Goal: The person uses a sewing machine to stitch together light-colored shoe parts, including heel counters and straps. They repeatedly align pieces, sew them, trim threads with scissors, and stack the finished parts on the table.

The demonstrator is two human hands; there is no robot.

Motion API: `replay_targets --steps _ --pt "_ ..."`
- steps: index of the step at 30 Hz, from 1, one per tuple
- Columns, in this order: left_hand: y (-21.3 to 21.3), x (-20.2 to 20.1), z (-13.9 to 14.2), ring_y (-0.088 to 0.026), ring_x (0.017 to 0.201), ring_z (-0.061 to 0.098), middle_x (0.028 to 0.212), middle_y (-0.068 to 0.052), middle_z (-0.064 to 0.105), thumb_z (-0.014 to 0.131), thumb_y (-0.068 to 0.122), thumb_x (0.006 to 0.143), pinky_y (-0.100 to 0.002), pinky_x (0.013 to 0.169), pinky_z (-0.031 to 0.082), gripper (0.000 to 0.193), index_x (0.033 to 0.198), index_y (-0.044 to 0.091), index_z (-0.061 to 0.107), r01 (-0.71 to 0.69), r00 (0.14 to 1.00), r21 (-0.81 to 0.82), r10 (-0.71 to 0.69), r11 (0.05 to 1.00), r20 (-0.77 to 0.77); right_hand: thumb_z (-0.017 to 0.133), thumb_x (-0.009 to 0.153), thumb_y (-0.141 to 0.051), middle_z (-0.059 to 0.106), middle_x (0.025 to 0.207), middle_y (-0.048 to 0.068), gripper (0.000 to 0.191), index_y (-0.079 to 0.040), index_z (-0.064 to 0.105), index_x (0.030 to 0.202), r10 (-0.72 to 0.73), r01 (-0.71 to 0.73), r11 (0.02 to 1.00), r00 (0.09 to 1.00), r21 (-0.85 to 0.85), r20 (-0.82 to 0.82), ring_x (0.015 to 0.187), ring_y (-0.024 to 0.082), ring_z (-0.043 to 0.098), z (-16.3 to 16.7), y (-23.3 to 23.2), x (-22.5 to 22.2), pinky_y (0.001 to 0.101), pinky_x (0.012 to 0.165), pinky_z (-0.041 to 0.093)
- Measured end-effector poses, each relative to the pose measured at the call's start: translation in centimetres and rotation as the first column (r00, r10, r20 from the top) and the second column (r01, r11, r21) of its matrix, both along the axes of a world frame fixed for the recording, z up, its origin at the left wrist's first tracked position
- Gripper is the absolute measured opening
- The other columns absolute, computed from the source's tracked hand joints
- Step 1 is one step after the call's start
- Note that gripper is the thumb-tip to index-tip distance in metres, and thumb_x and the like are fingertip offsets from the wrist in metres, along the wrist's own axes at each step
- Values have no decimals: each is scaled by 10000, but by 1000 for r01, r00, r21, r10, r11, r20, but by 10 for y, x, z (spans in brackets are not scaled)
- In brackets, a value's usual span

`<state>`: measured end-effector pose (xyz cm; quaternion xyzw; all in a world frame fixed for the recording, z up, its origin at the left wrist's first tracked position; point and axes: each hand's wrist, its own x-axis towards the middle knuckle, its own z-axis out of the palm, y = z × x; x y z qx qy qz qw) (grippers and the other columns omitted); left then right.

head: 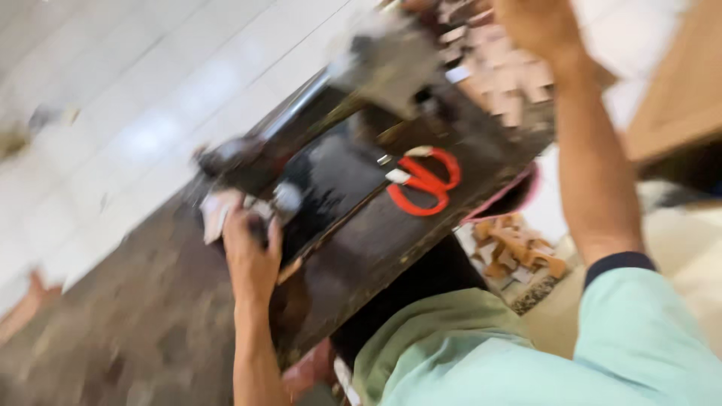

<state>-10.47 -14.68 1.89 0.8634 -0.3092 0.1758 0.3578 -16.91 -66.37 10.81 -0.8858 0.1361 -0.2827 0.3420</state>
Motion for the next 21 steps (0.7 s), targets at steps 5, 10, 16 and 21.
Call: replay_targets --steps 5,10,16,21 --pt "-5 -25 7 -436 1286 578 1401 -231 600 677 65 997 -481 1077 459 158 1104 -31 611 -18 999 54 21 998 -47 587 1168 -351 735 925 103 412 46 693 1203 21 -113 962 938 249 345 822 135 729 -21 24 -97 273 751 610" --pt "-6 -46 3 -410 1262 590 1426 -209 592 683 84 1046 -446 969 527 149 1130 -24 624 -34 987 90 47 995 -151 610 1164 -345 698 802 96 411 49 711 1103 -316 107 859 881 502 353 685 129 669 -109 37 -209 264 660 548" --pt "-5 -64 -7 -407 1260 612 1439 -219 601 717 75 1082 -501 976 519 130 1083 -26 636 -69 997 248 73 966 -5 501 1087 -387 704 745 18 389 -76 735 1077 -699 631 458 691 626 -185 667 104 678 -240 75 -299 289 591 538" --pt "-8 -82 -29 -428 1307 598 1402 -237 578 698 77 1125 -505 994 528 169 1052 -51 613 -30 999 260 20 965 41 490 1037 -496 735 859 113 526 -50 764 985 -336 790 565 484 238 -808 804 250 711 -306 171 -339 393 762 553"
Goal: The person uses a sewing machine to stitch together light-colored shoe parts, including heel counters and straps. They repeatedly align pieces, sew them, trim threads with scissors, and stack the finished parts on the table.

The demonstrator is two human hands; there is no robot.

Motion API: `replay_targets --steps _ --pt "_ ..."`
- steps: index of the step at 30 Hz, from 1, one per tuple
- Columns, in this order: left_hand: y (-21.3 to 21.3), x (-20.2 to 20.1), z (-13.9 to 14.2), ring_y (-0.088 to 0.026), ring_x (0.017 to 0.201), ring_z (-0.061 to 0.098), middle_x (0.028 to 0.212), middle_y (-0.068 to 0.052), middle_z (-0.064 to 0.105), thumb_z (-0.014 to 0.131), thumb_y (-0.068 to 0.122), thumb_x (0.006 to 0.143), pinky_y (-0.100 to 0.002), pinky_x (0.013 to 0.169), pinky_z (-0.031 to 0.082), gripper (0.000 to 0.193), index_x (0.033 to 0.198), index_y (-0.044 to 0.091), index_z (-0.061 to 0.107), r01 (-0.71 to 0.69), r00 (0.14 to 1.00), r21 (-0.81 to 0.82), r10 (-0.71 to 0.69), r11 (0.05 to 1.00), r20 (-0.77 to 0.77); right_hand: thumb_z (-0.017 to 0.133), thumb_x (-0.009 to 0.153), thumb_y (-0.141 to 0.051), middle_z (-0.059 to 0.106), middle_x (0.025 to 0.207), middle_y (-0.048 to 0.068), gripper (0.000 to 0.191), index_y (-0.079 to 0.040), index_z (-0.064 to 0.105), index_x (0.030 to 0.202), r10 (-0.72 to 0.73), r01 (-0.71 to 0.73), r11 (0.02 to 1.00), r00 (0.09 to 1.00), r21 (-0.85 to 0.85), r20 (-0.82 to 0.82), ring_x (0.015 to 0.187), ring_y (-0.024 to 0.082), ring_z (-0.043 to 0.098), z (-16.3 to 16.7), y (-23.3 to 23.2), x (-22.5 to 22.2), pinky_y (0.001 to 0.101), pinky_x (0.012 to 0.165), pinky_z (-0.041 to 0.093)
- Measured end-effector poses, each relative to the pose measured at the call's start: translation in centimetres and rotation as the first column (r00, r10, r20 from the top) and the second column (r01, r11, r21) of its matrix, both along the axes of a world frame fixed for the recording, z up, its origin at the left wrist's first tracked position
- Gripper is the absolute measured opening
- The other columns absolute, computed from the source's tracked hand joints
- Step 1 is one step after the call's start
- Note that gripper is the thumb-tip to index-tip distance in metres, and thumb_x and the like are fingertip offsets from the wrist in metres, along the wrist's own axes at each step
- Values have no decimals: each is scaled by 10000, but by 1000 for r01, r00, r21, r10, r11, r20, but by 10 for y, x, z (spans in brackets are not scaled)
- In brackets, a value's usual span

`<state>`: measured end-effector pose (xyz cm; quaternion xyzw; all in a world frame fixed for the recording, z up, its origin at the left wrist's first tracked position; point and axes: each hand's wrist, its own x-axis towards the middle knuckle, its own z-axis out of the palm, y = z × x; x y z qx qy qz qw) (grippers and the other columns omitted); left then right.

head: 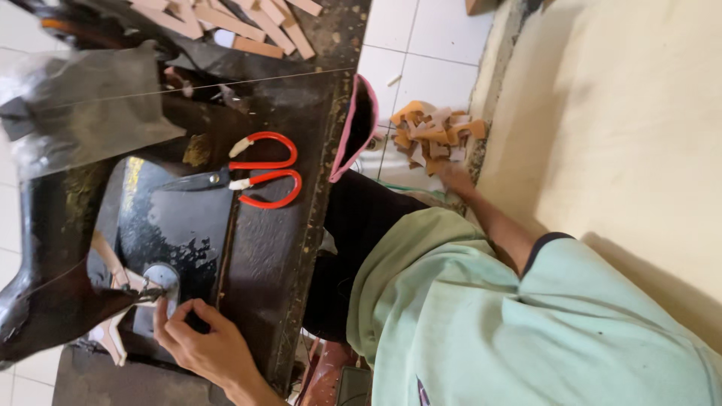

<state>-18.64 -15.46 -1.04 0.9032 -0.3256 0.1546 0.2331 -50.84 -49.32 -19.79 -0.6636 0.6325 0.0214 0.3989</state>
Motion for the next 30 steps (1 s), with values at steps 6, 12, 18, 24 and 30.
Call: replay_targets --steps 6,12,18,24,30 --pt "-42 -19 7 -405 1306 600 1402 -240 581 735 73 1063 -429 1015 588 110 1045 -8 663 157 984 11 -158 988 88 612 899 -545 768 1032 178 517 -94 798 1068 140 -140 989 990 50 -14 966 356 732 -9 18 -16 465 871 564" --pt "-173 -72 46 -340 1279 621 1348 -165 626 786 37 952 -427 1067 539 172 1101 22 700 591 806 -16 -590 806 42 712 848 -525 757 1059 188 482 -129 791 1112 28 -30 999 998 36 53 994 369 710 -10 -15 -12 453 905 544" --pt "-340 -127 36 -348 1294 568 1361 -163 584 726 84 975 -548 1105 427 200 1157 24 666 920 390 91 -915 382 -101 746 855 -489 744 1132 210 597 -67 674 1272 -249 223 959 957 173 146 1036 350 709 -23 -55 -24 450 905 559" --pt "-450 -179 -80 -408 1324 515 1433 -201 518 686 187 919 -507 1089 411 325 1185 10 626 943 328 197 -846 268 -420 781 798 -528 702 1210 196 795 -110 562 1437 -443 405 875 891 267 99 1136 357 686 -70 -132 -34 461 975 542" --pt "-467 -171 -190 -399 1285 525 1407 -189 536 709 199 892 -507 1064 417 326 1163 32 639 917 390 212 -640 339 -663 887 707 -557 431 1519 255 1099 -87 360 1549 -306 304 952 950 44 57 1389 417 441 -139 -202 -35 501 1101 433"
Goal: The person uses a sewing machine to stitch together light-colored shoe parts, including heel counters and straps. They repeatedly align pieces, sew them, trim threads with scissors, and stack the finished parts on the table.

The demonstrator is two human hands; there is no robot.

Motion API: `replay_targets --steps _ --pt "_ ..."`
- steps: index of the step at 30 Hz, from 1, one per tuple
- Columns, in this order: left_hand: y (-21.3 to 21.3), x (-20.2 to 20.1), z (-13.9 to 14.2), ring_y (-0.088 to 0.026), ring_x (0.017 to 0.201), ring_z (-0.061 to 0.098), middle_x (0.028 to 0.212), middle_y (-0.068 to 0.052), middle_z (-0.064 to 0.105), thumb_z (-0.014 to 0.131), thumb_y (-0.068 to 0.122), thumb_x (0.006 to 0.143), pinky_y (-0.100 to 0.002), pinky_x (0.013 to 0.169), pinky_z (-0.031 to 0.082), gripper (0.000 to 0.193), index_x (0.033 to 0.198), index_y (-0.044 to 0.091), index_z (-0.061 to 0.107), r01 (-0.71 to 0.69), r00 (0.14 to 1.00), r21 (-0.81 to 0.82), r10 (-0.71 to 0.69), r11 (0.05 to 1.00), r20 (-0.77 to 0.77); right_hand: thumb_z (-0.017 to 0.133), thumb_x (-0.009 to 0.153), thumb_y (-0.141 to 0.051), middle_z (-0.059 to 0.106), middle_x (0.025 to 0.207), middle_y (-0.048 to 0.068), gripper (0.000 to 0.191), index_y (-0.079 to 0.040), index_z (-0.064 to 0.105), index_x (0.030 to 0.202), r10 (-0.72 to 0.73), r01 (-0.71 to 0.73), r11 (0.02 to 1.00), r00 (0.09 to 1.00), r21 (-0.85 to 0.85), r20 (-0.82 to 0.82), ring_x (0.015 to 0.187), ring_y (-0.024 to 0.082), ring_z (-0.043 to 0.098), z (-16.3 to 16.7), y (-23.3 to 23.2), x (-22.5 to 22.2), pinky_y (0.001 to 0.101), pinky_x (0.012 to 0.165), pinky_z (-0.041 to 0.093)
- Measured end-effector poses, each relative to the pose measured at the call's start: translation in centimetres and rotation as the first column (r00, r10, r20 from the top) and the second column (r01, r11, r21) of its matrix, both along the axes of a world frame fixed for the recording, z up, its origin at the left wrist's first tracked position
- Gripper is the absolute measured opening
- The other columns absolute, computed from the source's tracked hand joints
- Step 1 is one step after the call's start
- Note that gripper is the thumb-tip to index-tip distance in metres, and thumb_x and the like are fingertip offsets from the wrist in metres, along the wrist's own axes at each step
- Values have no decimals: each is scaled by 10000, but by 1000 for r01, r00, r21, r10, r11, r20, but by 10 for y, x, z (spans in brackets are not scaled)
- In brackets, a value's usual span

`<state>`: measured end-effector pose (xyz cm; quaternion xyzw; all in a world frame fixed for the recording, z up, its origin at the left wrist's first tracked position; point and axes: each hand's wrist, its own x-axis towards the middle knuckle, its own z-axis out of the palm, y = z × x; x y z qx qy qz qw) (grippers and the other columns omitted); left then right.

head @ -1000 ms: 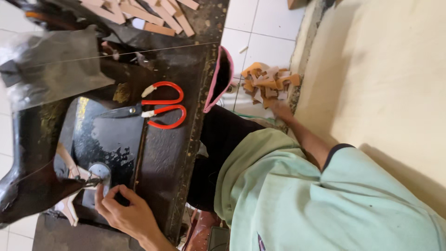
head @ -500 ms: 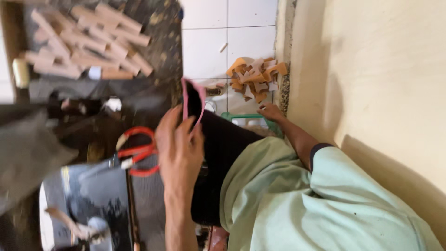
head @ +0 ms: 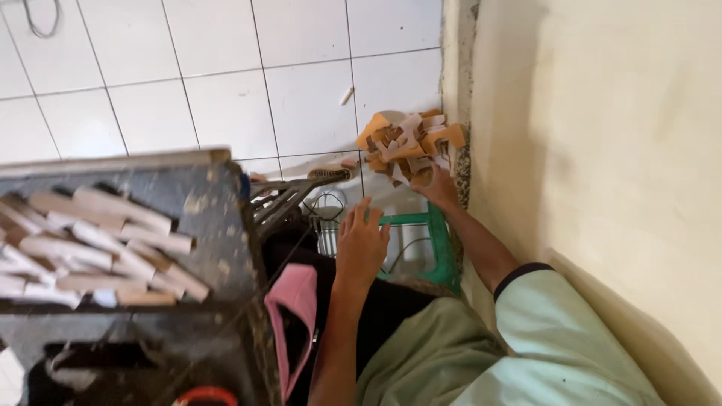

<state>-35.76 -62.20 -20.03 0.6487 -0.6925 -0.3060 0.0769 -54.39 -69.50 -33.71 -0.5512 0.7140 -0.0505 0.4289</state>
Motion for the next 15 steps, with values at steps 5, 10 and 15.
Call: replay_targets --steps 5,10,15 --pt "-10 4 -56 -404 1269 545 1391 -190 571 682 171 922 -501 1063 435 259 1141 38 646 -122 992 99 124 988 -22 945 578 -582 162 1644 264 1354 -225 183 1639 229 -216 973 952 80 -205 1480 506 228 -57 -55 8 628 1120 357" --pt "-9 -1 -93 -411 1273 533 1401 -221 561 661 154 944 -496 1023 442 230 1135 26 654 -265 954 228 289 937 -75 957 566 -591 40 1665 279 1418 -251 135 1669 301 -284 951 940 124 -161 1514 527 100 -123 -95 28 690 1141 314" --pt "-24 7 -116 -395 1239 590 1368 -203 601 650 141 947 -468 1003 497 209 1120 25 669 -396 893 301 441 867 -96 963 537 -637 -8 1705 163 1493 -121 82 1626 406 -396 914 890 91 -208 1534 563 17 -173 -116 49 676 1156 312"
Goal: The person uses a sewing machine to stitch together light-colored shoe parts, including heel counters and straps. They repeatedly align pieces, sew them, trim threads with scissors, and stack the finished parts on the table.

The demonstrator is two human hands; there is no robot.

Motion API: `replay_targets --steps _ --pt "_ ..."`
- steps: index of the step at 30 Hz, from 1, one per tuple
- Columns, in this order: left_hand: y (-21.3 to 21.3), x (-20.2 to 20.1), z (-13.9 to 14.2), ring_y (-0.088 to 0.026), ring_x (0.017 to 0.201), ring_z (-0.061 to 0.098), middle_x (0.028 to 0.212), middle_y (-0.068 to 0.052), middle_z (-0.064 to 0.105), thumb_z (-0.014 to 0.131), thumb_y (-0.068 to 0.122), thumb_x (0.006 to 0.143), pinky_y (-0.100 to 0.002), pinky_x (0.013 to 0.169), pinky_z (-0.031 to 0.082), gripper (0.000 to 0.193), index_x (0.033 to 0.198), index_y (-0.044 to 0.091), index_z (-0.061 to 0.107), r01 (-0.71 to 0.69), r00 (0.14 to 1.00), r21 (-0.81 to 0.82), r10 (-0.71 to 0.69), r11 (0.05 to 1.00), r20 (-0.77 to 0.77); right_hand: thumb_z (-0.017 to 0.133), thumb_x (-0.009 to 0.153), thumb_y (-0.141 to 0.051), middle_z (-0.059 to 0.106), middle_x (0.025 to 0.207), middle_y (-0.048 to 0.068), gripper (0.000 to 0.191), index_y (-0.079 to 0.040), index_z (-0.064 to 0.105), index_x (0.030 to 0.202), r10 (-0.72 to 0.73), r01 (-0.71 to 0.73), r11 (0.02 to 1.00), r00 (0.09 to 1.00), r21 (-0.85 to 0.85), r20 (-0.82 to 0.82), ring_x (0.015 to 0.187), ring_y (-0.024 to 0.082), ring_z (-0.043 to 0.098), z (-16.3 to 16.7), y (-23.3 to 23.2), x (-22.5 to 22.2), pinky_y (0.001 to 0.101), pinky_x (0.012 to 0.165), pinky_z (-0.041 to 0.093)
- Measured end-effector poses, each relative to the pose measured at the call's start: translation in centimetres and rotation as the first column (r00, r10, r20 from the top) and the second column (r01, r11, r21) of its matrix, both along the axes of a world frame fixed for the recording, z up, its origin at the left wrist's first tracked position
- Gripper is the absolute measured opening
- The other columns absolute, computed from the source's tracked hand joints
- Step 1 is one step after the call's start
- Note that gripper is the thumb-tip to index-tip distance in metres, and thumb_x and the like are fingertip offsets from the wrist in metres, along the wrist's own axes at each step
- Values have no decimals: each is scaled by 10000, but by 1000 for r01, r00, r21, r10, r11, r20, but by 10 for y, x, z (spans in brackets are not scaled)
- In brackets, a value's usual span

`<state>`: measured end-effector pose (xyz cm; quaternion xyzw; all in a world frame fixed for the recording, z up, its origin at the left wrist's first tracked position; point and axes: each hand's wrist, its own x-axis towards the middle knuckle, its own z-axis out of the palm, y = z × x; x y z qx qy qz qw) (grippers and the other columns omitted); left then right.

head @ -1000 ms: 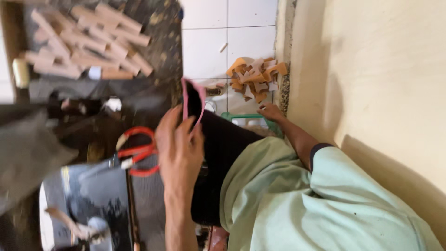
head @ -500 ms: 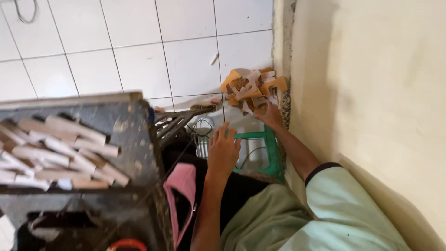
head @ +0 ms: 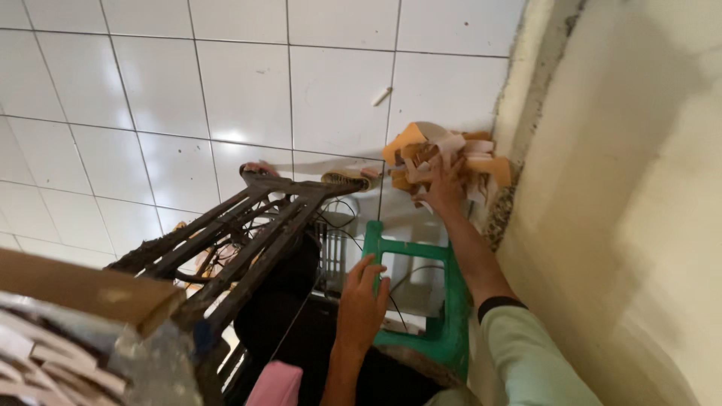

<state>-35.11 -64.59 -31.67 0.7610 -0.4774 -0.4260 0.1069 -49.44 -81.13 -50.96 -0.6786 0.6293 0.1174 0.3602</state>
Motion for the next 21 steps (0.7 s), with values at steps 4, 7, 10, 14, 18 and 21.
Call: replay_targets --steps 4,7,10,14,18,21 --pt "-2 4 -13 -399 1219 606 1350 -196 611 649 111 936 -452 977 508 204 1116 17 677 -66 998 122 68 990 -13 970 553 -443 -129 1656 287 1446 -190 50 1640 -155 158 961 987 228 -33 1487 584 139 -31 -17 12 611 1115 395" --pt "0 5 -27 -387 1219 613 1343 -182 620 644 114 957 -443 954 521 190 1121 23 676 -139 988 213 149 967 -30 839 709 -259 -110 1632 357 1207 -209 87 1651 -238 236 946 971 222 -18 1395 569 301 -53 -24 18 583 1077 451" --pt "8 5 -27 -357 1202 659 1300 -162 657 647 123 947 -431 959 544 169 1088 36 683 -209 975 265 221 941 -16 820 731 -222 -9 1545 324 1068 -180 162 1571 -287 288 940 957 181 -34 1321 523 346 -67 -24 16 553 1025 462" --pt "45 5 18 -369 1163 683 1233 -180 714 675 86 932 -446 951 549 150 1062 18 710 -214 977 73 215 974 -9 795 760 -173 126 1429 280 885 -140 261 1465 -369 361 917 929 172 17 1223 460 407 -50 -18 0 512 955 478" --pt "71 10 34 -328 1089 738 1135 -163 754 702 73 920 -410 905 582 113 1021 23 709 -261 964 -164 267 951 14 770 789 -123 261 1313 237 701 -101 361 1358 -525 489 844 837 220 154 1125 398 467 -17 -18 -30 472 886 493" --pt "93 0 52 -309 1047 759 1105 -147 766 693 57 913 -387 877 594 129 1035 17 699 -339 941 -229 334 913 -61 751 811 -86 362 1226 204 564 -71 435 1278 -643 576 764 721 292 259 1051 351 512 17 1 -53 441 833 504"
